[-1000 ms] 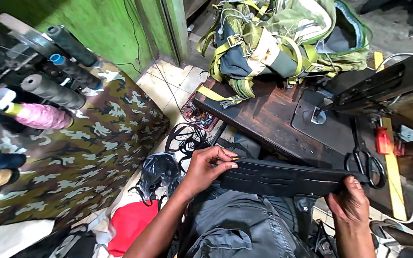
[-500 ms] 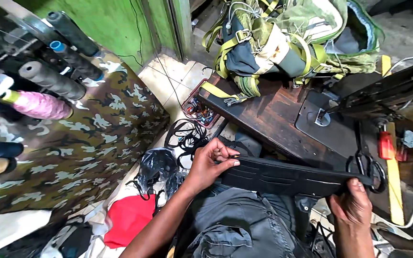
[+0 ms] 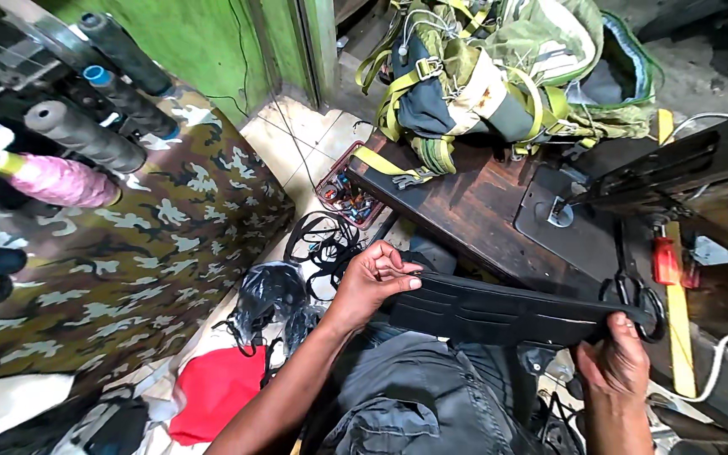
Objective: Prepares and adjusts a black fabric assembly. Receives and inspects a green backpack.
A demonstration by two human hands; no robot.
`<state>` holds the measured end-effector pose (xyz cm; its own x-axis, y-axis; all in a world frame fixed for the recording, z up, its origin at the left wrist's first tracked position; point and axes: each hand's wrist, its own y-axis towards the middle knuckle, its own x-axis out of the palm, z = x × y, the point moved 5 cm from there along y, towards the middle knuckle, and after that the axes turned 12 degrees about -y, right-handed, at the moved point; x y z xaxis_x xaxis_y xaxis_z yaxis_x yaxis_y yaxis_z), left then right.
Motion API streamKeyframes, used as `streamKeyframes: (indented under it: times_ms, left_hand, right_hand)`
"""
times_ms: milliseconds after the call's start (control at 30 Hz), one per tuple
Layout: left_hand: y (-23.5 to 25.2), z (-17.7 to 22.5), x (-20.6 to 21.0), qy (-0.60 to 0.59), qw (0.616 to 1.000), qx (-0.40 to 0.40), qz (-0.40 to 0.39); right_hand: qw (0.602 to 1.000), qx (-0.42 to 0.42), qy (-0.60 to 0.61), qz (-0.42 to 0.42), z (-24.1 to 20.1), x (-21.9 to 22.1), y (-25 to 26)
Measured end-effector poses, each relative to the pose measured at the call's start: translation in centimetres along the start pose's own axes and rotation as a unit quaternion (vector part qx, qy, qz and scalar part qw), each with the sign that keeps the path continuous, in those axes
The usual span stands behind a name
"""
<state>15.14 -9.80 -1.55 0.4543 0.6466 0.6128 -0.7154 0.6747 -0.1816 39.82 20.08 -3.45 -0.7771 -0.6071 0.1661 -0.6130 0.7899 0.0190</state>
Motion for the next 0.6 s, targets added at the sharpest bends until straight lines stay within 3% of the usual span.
streamKeyframes:
  times_ms: [367, 600]
  left_hand:
    - [1.9, 0.3, -2.4, -0.012, 0.995, -0.081, 0.057]
    - [5.0, 1.2, -4.4, 0.010, 0.991, -0.102, 0.091]
  right_hand:
    - [0.998, 0.062, 0.009, 0.009, -0.9, 2.7, 0.7]
    - [0.982, 0.135, -0.133, 0.007, -2.3, 5.3, 3.3]
